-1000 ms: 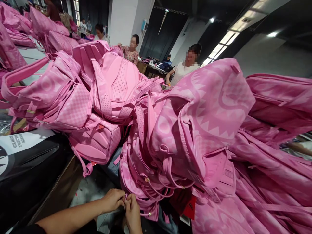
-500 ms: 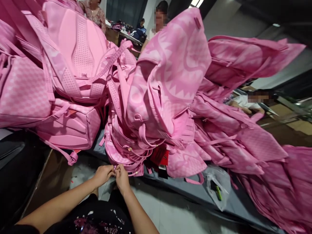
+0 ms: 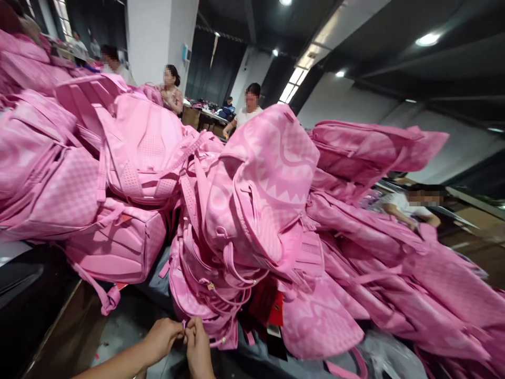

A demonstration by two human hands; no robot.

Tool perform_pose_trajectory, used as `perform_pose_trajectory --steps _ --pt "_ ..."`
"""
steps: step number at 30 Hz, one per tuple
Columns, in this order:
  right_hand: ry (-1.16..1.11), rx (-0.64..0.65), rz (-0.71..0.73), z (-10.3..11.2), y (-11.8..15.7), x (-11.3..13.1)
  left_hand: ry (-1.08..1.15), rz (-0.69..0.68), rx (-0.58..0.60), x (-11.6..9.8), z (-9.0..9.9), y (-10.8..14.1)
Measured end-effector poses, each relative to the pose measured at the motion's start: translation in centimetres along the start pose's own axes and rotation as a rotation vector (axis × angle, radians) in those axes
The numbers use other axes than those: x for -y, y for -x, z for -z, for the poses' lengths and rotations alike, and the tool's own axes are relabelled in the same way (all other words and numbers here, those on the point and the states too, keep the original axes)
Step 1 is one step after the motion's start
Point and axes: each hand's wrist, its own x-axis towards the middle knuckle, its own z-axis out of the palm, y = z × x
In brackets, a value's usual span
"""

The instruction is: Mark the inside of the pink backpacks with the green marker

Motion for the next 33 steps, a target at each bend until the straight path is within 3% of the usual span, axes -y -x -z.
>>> perform_pose_trajectory --steps 4,16,19,33 --pt "-0.032 0.025 0.007 0.1 -0.6 -0.3 0.0 0.017 -0.047 -0.1 0.2 -0.5" --pt "-0.126 -0.056 -0.076 -1.0 -0.3 -0.2 -0.079 -0.055 0.072 0.8 0.9 -0.3" --pt "-0.153 -0.052 -0.09 -1.1 -0.3 -0.4 -0.123 -0.012 0.046 0.7 1.1 -0.3" --pt "-0.16 0.083 -0.125 0.6 -0.5 -0.5 -0.19 0.023 0.037 -0.3 -0.1 0.6"
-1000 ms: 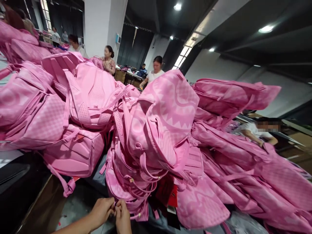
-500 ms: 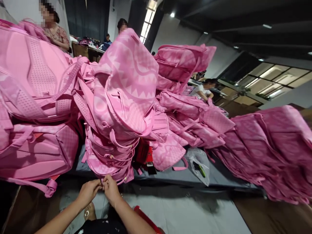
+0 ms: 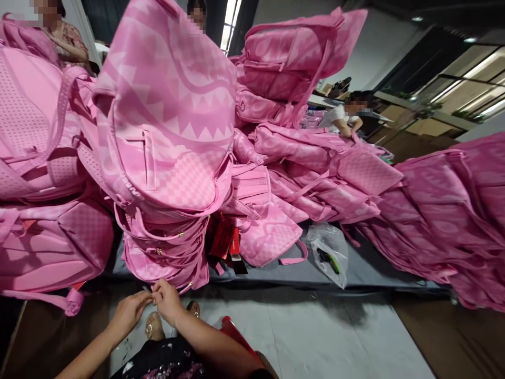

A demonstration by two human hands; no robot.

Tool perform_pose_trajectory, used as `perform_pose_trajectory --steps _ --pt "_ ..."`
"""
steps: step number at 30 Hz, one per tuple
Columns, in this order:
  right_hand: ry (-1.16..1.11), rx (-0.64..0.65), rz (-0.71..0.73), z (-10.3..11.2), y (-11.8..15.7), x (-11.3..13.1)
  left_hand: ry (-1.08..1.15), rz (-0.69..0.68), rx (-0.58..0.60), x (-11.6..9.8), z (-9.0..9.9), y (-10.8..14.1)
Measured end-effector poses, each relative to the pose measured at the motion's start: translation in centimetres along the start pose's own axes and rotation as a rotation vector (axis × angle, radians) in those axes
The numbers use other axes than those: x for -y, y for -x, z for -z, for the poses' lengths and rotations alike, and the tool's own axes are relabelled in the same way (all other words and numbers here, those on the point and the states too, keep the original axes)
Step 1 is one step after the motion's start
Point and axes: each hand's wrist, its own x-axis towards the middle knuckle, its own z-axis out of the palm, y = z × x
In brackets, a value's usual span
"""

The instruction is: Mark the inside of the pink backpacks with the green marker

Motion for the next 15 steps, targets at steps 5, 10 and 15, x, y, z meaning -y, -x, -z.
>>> perform_pose_trajectory --steps 5,10,15 --pt "0.071 0.052 0.038 0.1 0.4 1.1 -0.048 0.09 -0.092 -0.8 -0.7 0.4" --pt "0.248 0.009 0.201 6.7 1.9 4.5 -0.011 0.11 -0.156 -1.2 -0.8 0.9" --pt "0.473 -0.446 0.187 23.9 -4.8 7.3 0.101 0.13 -0.286 -4.8 -0.7 1.0"
